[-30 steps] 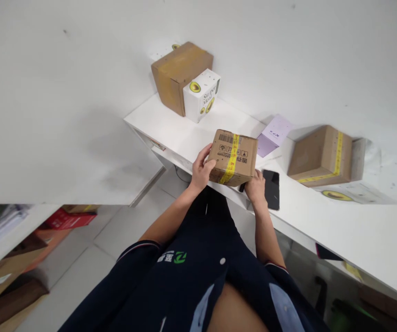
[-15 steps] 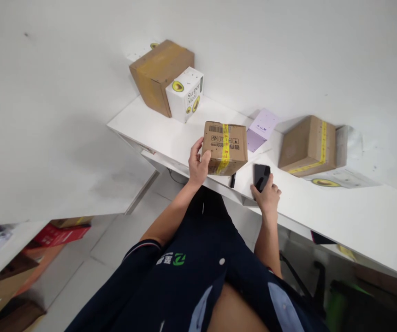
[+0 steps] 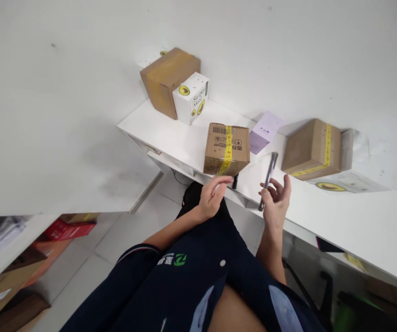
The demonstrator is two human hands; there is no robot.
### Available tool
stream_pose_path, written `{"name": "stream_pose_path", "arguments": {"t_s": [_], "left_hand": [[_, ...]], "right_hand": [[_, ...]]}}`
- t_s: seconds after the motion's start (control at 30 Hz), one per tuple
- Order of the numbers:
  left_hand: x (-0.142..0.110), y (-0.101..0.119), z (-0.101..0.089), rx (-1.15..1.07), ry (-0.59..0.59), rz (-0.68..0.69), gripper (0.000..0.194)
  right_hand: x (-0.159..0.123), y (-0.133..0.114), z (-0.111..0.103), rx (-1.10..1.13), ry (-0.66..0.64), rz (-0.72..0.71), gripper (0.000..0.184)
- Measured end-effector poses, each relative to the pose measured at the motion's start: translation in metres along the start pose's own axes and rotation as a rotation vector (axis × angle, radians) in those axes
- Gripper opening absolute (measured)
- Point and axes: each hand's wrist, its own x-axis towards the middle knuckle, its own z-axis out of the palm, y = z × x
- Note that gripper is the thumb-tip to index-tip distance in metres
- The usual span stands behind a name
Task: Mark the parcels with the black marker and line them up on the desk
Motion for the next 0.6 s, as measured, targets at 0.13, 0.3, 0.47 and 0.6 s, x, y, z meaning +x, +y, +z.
{"name": "stream_pose_path", "arguments": {"t_s": [0.13,0.3,0.47,0.6], "left_hand": [[-0.008,0.008,0.022,-0.292,-0.074,-0.256,0.052],[-0.017,0.012,0.016,-0.404,0.275,-0.415,0.046],[-0.020,0.010,-0.001,-0.447,0.438,-0.464,0.040],[-0.018,0.014,0.003,-0.565,0.423,-0.500,0.035]], "right_hand": [[-0.033,-0.015,0.041,-0.106,-0.109,-0.205,0.099],[-0.056,-0.008,0.068,-0.122,-0.240,-0.254,0.087],[-0.060,-0.010,0.073,0.165,-0.254,-0.163,0.051],[-0.062,-0.016,0.078,0.257,-0.132,-0.070,0.034]]}}
